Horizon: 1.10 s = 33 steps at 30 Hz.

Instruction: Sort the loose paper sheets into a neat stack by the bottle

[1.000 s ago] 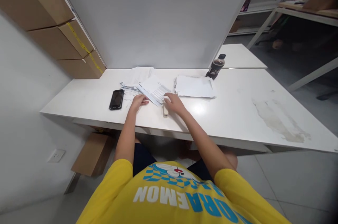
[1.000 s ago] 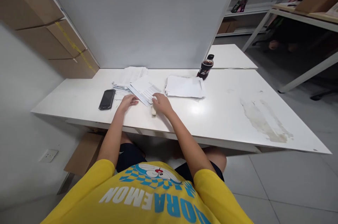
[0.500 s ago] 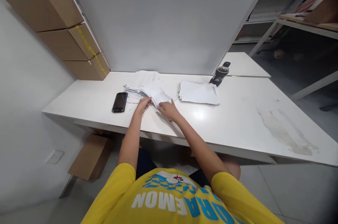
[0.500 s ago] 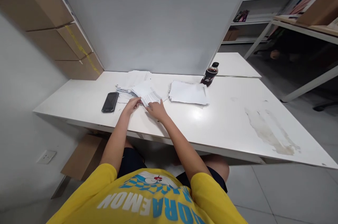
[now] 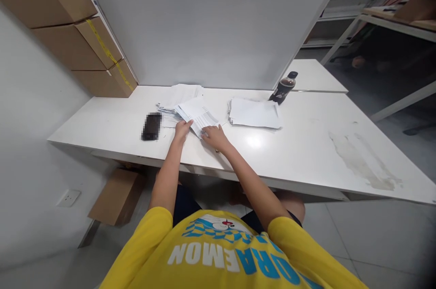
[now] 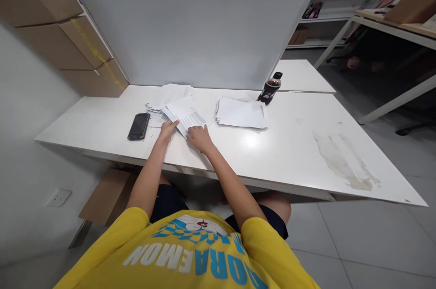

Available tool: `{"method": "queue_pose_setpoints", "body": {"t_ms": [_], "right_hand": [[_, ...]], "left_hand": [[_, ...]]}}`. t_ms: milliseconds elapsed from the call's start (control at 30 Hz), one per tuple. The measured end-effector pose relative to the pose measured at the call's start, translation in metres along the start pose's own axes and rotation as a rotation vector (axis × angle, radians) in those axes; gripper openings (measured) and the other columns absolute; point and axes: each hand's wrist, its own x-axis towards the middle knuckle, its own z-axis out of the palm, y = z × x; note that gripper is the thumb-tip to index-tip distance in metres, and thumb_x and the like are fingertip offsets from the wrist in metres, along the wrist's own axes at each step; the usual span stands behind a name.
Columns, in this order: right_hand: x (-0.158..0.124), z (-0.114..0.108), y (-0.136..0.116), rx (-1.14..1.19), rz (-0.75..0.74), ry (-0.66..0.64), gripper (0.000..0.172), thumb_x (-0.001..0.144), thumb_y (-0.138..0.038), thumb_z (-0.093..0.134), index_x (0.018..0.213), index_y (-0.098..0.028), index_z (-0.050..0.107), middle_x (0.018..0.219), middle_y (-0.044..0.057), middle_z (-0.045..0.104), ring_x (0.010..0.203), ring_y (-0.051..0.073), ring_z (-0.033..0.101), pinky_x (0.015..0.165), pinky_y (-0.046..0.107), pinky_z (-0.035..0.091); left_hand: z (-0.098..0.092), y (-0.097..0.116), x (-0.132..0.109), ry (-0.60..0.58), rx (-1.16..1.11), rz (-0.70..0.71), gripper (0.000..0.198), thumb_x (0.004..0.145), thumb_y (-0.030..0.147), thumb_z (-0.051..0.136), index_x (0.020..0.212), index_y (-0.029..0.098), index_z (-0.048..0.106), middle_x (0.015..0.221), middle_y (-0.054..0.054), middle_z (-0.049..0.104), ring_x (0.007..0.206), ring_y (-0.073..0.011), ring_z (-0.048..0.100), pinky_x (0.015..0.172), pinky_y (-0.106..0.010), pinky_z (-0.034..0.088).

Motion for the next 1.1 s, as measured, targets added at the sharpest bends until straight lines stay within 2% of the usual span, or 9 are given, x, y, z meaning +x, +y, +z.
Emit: {"method": "queue_pose_setpoints", "body": {"t_ms": [133, 233, 367, 500, 700, 833, 933, 1000, 1100], "right_hand": [[0.005, -0.006, -0.007, -0.068, -0.025, -0.003, 0.035, 0.093, -0.031, 0.048, 0.124, -0.016, 0.056, 0.132, 0.016, 0.059, 0.127, 0.032, 0.048, 0.115, 0.058, 0.014], [0.008, -0.008, -0.018, -0.061, -0.045, -0.009, 0.045, 0.091, -0.034, 0.054, 0.131, -0.015, 0.050, 0.137, 0.017, 0.055, 0.128, 0.033, 0.048, 0.114, 0.058, 0.019], [0.002, -0.001, -0.035, 0.001, -0.104, -0.042, 0.053, 0.091, -0.036, 0.053, 0.138, -0.013, 0.044, 0.138, 0.018, 0.056, 0.126, 0.034, 0.052, 0.112, 0.057, 0.024], [-0.019, 0.013, -0.043, 0.086, -0.170, -0.092, 0.052, 0.095, -0.032, 0.044, 0.144, -0.013, 0.038, 0.145, 0.019, 0.050, 0.132, 0.031, 0.048, 0.110, 0.054, 0.030], [-0.067, 0.042, -0.043, 0.123, -0.215, -0.022, 0.060, 0.093, -0.026, 0.046, 0.149, -0.011, 0.033, 0.156, 0.016, 0.035, 0.145, 0.029, 0.032, 0.117, 0.053, 0.023], [-0.100, 0.064, -0.038, 0.118, -0.344, 0.125, 0.055, 0.092, -0.015, 0.044, 0.146, -0.014, 0.040, 0.149, 0.013, 0.048, 0.139, 0.026, 0.042, 0.116, 0.049, 0.028], [-0.118, 0.075, -0.026, 0.150, -0.453, 0.251, 0.051, 0.088, -0.004, 0.041, 0.135, -0.020, 0.055, 0.135, 0.009, 0.062, 0.126, 0.023, 0.054, 0.107, 0.044, 0.038], [-0.125, 0.078, -0.017, 0.191, -0.494, 0.331, 0.049, 0.088, -0.002, 0.041, 0.127, -0.022, 0.062, 0.124, 0.007, 0.069, 0.116, 0.021, 0.061, 0.100, 0.043, 0.044], [-0.134, 0.075, -0.009, 0.241, -0.561, 0.369, 0.044, 0.090, -0.005, 0.042, 0.122, -0.024, 0.065, 0.115, 0.007, 0.073, 0.110, 0.021, 0.064, 0.094, 0.042, 0.047]], "left_hand": [[0.000, 0.003, -0.005, 0.011, -0.007, 0.020, 0.029, 0.062, 0.034, 0.085, 0.072, 0.013, 0.068, 0.066, -0.003, 0.068, 0.075, -0.0195, 0.065, 0.069, -0.028, 0.050], [-0.005, 0.003, -0.014, 0.027, -0.018, 0.051, 0.035, 0.066, 0.044, 0.082, 0.073, 0.013, 0.065, 0.065, -0.002, 0.066, 0.074, -0.0189, 0.065, 0.068, -0.027, 0.050], [-0.018, 0.000, -0.040, -0.008, -0.182, 0.147, 0.041, 0.071, 0.048, 0.078, 0.090, 0.015, 0.064, 0.088, -0.006, 0.071, 0.088, -0.0204, 0.067, 0.078, -0.030, 0.052], [-0.029, -0.003, -0.071, 0.037, -0.305, 0.047, 0.038, 0.076, 0.045, 0.075, 0.098, 0.016, 0.062, 0.103, -0.011, 0.072, 0.098, -0.0233, 0.067, 0.086, -0.037, 0.054], [-0.038, -0.006, -0.114, 0.153, -0.256, 0.016, 0.044, 0.071, 0.050, 0.077, 0.089, 0.012, 0.066, 0.087, -0.011, 0.073, 0.086, -0.0248, 0.069, 0.077, -0.037, 0.057], [-0.050, -0.016, -0.140, 0.353, -0.267, 0.106, 0.038, 0.070, 0.046, 0.077, 0.081, 0.012, 0.066, 0.082, -0.008, 0.072, 0.080, -0.0199, 0.068, 0.076, -0.032, 0.055], [-0.058, -0.022, -0.164, 0.524, -0.286, 0.043, 0.031, 0.070, 0.040, 0.078, 0.077, 0.013, 0.065, 0.077, -0.005, 0.071, 0.074, -0.0164, 0.067, 0.074, -0.029, 0.054], [-0.059, -0.022, -0.186, 0.510, -0.326, -0.009, 0.031, 0.073, 0.040, 0.077, 0.087, 0.013, 0.068, 0.085, -0.007, 0.073, 0.078, -0.0173, 0.068, 0.075, -0.029, 0.054], [-0.053, -0.020, -0.223, 0.351, -0.481, -0.021, 0.043, 0.084, 0.050, 0.063, 0.114, 0.019, 0.067, 0.115, -0.013, 0.070, 0.103, -0.0236, 0.068, 0.084, -0.036, 0.055]]}}
